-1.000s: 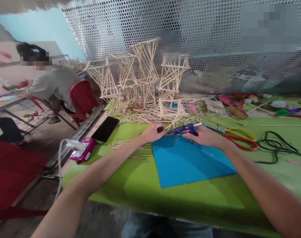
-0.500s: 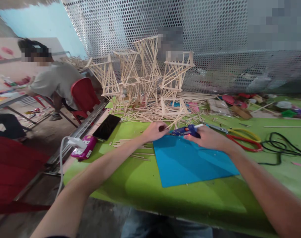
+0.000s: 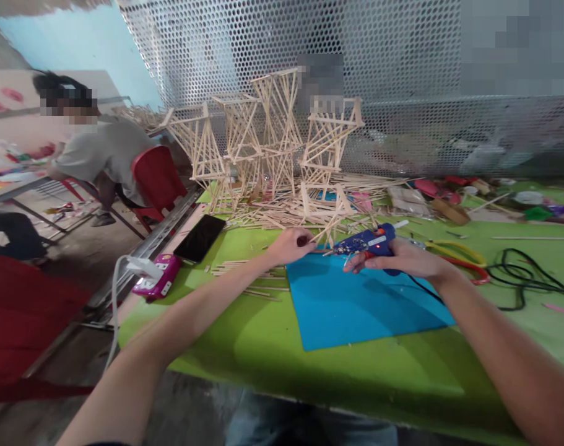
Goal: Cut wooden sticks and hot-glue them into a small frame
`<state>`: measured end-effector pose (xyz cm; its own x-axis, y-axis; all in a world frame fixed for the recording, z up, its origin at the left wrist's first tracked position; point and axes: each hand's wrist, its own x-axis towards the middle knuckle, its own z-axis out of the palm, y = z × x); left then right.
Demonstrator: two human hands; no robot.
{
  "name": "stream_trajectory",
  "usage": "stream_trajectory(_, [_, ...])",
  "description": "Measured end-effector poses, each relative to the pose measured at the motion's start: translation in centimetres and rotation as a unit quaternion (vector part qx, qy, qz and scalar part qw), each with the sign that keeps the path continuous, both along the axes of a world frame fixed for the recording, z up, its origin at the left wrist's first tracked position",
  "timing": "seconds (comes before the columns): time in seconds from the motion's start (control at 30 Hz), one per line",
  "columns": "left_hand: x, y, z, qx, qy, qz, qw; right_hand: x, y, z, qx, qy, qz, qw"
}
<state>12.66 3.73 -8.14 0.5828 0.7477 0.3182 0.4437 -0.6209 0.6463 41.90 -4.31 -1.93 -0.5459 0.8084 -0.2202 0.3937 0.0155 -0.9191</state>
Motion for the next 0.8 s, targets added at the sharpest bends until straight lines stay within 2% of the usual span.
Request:
stream_trajectory(0.1, [0.0,0.0,-0.1,0.011,0.005,0.001,1.000,0.0,0.1,-0.3,-0.001,0.032,-0.005,0.999])
stream_trajectory(0.2, [0.0,0.0,-0.1,0.010,0.004,0.003,1.000,0.1,0.2,-0.6,0.015,0.043,0.031,0.998])
stream_trajectory(0.3, [0.0,0.0,0.0,0.006,-0.001,-0.002,1.000,0.1,0.2,-1.1,-0.003,0.050,0.044,0.998])
stream_trajectory(0.53, [-0.1,0.1,-0.2,0.006,-0.009,-0.010,1.000,0.3,0.0,-2.8,-0.041,0.072,-0.040,0.996])
stream_trajectory(0.8, [0.0,0.0,0.1,0.012,0.010,-0.003,1.000,-1.0,-0.2,-1.2,-0.043,0.042,-0.016,0.998])
